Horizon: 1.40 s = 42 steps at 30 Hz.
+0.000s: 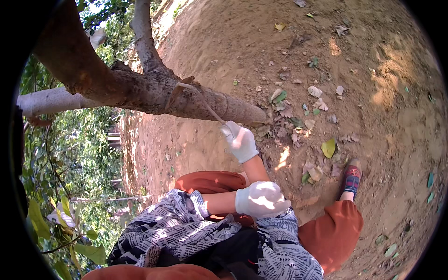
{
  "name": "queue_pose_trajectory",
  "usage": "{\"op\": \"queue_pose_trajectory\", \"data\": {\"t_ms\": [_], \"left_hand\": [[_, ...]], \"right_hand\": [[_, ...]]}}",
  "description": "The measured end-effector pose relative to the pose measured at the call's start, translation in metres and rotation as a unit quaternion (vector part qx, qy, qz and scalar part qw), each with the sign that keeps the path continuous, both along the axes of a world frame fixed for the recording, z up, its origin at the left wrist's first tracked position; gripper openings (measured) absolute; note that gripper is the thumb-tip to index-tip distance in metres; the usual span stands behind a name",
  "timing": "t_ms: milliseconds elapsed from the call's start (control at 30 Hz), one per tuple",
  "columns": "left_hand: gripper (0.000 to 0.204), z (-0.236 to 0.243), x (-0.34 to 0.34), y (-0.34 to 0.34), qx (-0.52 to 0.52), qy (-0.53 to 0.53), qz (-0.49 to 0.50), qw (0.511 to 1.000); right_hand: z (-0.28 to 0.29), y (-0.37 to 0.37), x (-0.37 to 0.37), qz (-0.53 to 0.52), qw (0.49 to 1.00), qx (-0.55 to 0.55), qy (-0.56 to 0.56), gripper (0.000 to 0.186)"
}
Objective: The person uses a handsaw to cut through a tree branch while holding the branch steady with their other hand.
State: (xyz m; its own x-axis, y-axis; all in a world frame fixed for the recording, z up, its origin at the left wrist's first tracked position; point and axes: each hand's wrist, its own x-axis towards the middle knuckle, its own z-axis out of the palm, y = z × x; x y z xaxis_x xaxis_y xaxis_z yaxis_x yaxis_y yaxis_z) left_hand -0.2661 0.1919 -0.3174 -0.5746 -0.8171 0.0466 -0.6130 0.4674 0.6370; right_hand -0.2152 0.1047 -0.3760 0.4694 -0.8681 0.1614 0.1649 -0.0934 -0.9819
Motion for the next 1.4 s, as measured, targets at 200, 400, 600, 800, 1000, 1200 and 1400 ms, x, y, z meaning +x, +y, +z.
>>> {"op": "queue_pose_trajectory", "data": {"t_ms": [200, 400, 600, 800, 1000, 1200, 1400], "left_hand": [[0.031, -0.002, 0.0, 0.0, -0.04, -0.036, -0.028, 0.998], [0.033, -0.004, 0.002, 0.004, -0.031, -0.04, -0.027, 0.998], [0.03, 0.001, 0.001, 0.0, -0.063, -0.056, -0.046, 0.995], [0.025, -0.005, 0.002, 0.004, -0.013, -0.028, -0.017, 0.999], [0.025, 0.002, -0.001, -0.003, -0.039, -0.031, -0.037, 0.998], [0.027, -0.019, 0.003, 0.006, -0.043, 0.029, -0.018, 0.998], [0.032, 0.006, 0.001, -0.003, -0.068, -0.054, -0.049, 0.995]], "right_hand": [[-0.012, -0.001, 0.002, -0.009, 1.0, 0.001, 0.0, 0.031], [0.0, 0.006, 0.003, -0.067, 0.996, -0.049, 0.017, 0.029], [0.003, 0.003, 0.005, -0.088, 0.995, -0.055, -0.015, 0.026], [0.013, 0.002, 0.007, -0.127, 0.987, -0.093, -0.024, 0.025], [-0.009, -0.001, 0.008, -0.11, 0.99, -0.084, 0.013, 0.021], [0.007, 0.0, 0.016, -0.146, 0.98, -0.132, 0.008, 0.024], [-0.011, 0.004, 0.008, -0.123, 0.987, -0.103, 0.02, 0.019]]}}
